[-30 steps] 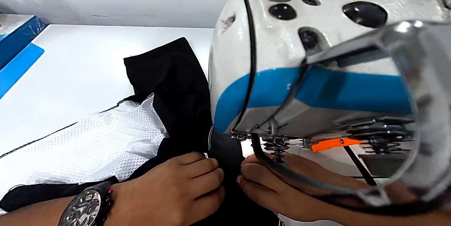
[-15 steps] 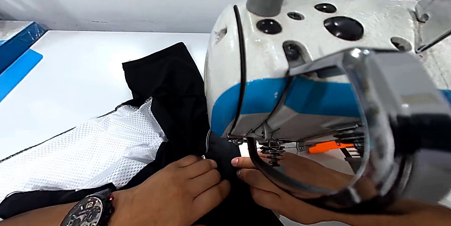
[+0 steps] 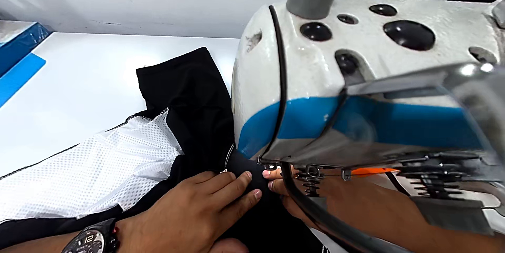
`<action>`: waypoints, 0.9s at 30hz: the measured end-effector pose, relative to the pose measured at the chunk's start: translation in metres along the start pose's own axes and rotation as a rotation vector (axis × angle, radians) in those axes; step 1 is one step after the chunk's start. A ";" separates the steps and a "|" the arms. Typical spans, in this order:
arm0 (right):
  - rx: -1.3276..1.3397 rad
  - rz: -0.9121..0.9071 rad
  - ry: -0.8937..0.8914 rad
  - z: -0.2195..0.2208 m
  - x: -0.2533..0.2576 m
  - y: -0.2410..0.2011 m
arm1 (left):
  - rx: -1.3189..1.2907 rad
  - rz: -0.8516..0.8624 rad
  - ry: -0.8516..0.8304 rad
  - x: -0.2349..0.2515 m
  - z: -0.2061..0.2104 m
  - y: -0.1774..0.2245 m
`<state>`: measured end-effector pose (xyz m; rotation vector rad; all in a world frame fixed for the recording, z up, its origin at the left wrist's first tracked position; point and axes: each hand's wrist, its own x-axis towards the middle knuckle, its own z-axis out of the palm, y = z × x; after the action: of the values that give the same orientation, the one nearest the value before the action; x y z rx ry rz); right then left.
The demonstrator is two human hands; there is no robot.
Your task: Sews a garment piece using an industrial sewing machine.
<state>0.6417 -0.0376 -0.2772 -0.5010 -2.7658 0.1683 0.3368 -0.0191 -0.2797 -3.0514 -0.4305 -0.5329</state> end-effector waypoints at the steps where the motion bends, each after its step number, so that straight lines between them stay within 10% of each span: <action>1: -0.018 0.007 0.004 -0.001 0.001 0.001 | -0.008 -0.007 0.003 0.000 0.001 -0.002; 27: -0.145 0.061 0.080 0.048 -0.014 0.043 | -0.018 -0.013 0.072 0.018 0.000 -0.038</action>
<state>0.6518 -0.0056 -0.3333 -0.6150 -2.6981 -0.0375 0.3423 0.0224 -0.2751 -3.0364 -0.4454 -0.6489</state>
